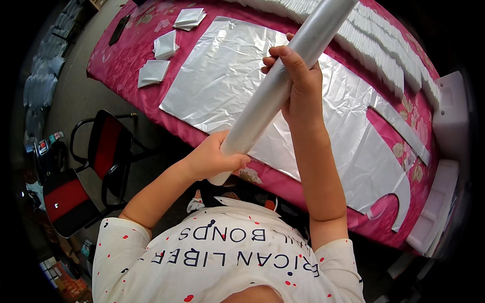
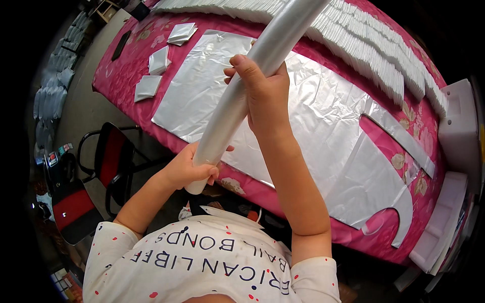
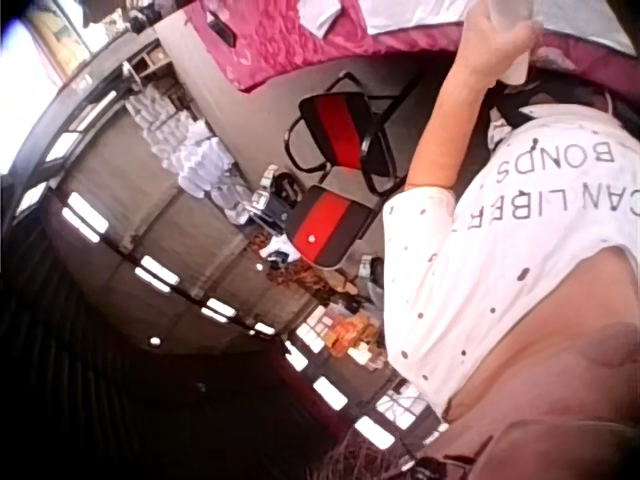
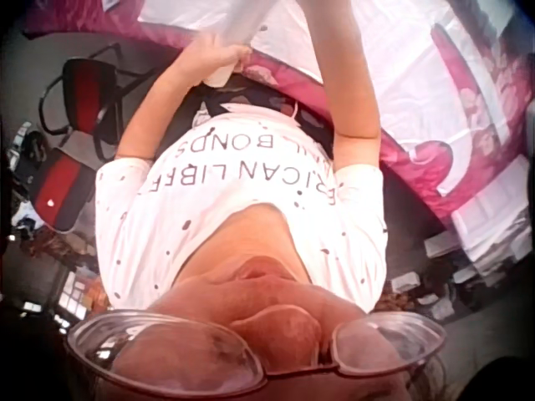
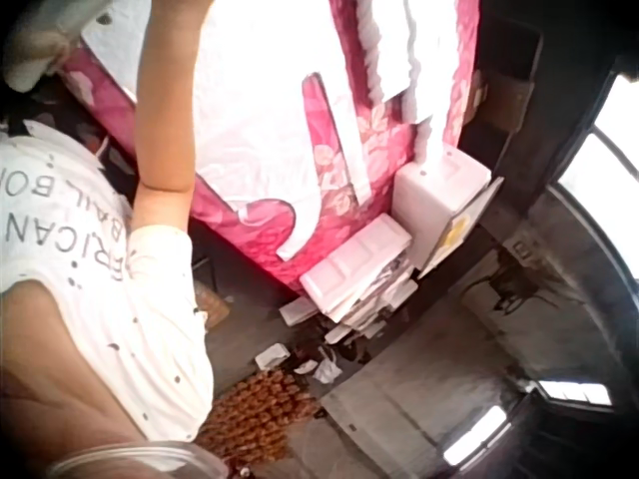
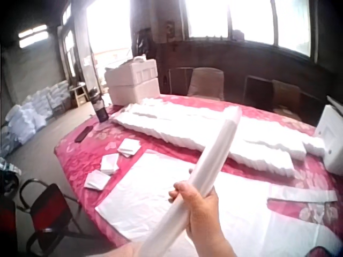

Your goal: The person repeatedly unrolls a roll of clear plastic film, places a small white rectangular item onto the film, folds the film around it, and sets the wrapped item aside. This process is repeated multiple times on a pink floral tablecloth.

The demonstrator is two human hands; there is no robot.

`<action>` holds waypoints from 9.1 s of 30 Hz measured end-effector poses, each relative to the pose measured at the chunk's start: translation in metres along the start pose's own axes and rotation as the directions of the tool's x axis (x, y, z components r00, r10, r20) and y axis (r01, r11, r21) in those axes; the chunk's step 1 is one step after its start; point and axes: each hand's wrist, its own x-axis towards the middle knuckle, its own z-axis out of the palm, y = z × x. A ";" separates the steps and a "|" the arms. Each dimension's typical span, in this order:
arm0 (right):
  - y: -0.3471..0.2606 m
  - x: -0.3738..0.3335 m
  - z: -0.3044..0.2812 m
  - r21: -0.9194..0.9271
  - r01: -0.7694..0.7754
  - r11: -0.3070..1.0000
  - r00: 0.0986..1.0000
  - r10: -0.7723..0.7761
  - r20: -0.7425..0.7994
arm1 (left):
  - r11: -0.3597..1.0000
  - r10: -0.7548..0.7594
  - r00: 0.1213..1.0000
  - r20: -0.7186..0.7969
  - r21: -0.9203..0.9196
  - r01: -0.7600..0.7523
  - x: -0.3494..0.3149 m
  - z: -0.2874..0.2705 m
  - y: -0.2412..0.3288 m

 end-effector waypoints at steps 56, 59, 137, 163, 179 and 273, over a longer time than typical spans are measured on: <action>0.021 -0.110 -0.057 -0.629 -0.343 0.698 0.884 0.466 0.034 | 0.934 0.217 0.970 -0.110 0.312 -0.174 0.025 0.018 -0.034; -0.003 -0.108 -0.084 -0.656 -0.383 0.651 0.827 0.558 0.071 | 0.916 -0.027 0.989 -0.142 0.392 0.081 0.010 0.009 -0.023; -0.201 -0.038 -0.338 -0.829 -0.418 0.371 0.900 0.046 -0.433 | 0.787 -0.461 0.711 0.531 0.615 0.051 0.000 -0.054 -0.007; -0.129 0.046 -0.239 -0.841 -0.437 0.318 0.824 0.517 -0.233 | -0.175 0.172 0.483 0.859 0.509 -0.843 0.096 0.058 -0.036; -0.043 -0.125 -0.124 -0.960 0.218 -0.174 0.976 0.021 0.217 | -0.211 0.257 0.604 0.754 0.654 -0.726 0.077 0.078 -0.064; -0.036 -0.097 -0.153 -0.927 0.231 -0.296 0.955 -0.116 0.275 | 0.017 0.568 0.741 0.359 0.895 -0.446 0.119 0.086 -0.029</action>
